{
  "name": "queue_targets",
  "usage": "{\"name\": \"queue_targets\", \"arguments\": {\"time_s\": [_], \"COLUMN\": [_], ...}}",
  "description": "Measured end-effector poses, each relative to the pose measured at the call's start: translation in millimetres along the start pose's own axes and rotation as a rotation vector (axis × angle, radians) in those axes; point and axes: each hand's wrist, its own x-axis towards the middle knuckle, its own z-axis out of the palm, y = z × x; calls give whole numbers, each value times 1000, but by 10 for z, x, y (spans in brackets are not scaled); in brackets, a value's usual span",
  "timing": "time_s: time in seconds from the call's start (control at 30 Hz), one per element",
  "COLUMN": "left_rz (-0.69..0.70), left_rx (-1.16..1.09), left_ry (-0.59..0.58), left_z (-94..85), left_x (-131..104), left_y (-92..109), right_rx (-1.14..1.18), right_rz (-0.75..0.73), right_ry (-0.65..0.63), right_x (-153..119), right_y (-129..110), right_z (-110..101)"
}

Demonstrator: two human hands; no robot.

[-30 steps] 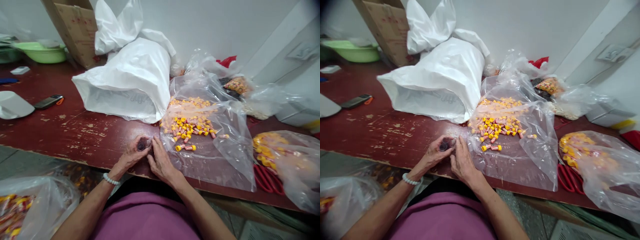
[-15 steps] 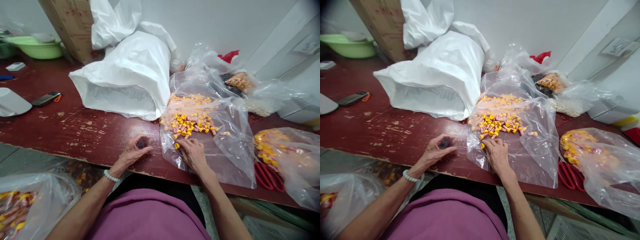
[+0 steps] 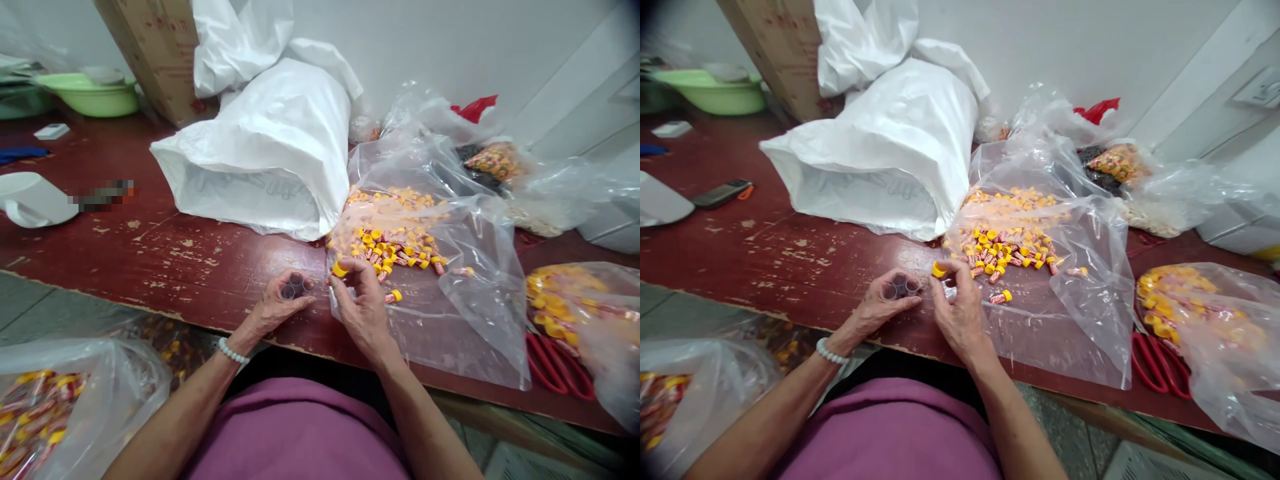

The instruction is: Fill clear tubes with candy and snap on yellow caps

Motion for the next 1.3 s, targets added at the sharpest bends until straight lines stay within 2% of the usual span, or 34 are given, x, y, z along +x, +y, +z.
{"name": "queue_targets", "arguments": {"time_s": [0.13, 0.27, 0.4, 0.67, 0.93, 1.03, 1.1, 1.2, 1.3], "left_rz": [64, 140, 196, 90, 86, 82, 70, 44, 24], "left_rx": [141, 301, 415, 290, 263, 269, 270, 242, 221], "left_ry": [-50, -58, -79, -81, -54, -50, -22, 1, -14], "left_z": [-14, -33, -37, -71, -66, -48, -37, -22, -11], "left_x": [-8, -2, 11, -4, -9, -11, -16, -25, -28], "left_y": [-46, -74, -53, -101, -59, -64, -77, -90, -88], "right_rx": [-59, -187, -260, -367, -527, -503, -490, -633, -846], "right_rz": [-104, -250, -309, -337, -326, -310, -293, -234, -176], "right_ry": [-61, -115, -145, -177, -230, -286, -231, -94, -150], "right_x": [-14, -67, -101, -180, -163, -145, -132, -123, -140], "right_y": [-14, 44, 81, 131, 104, 70, 114, 345, 685], "right_z": [197, 188, 148, 175, 166, 14, -181, -563, -887]}}
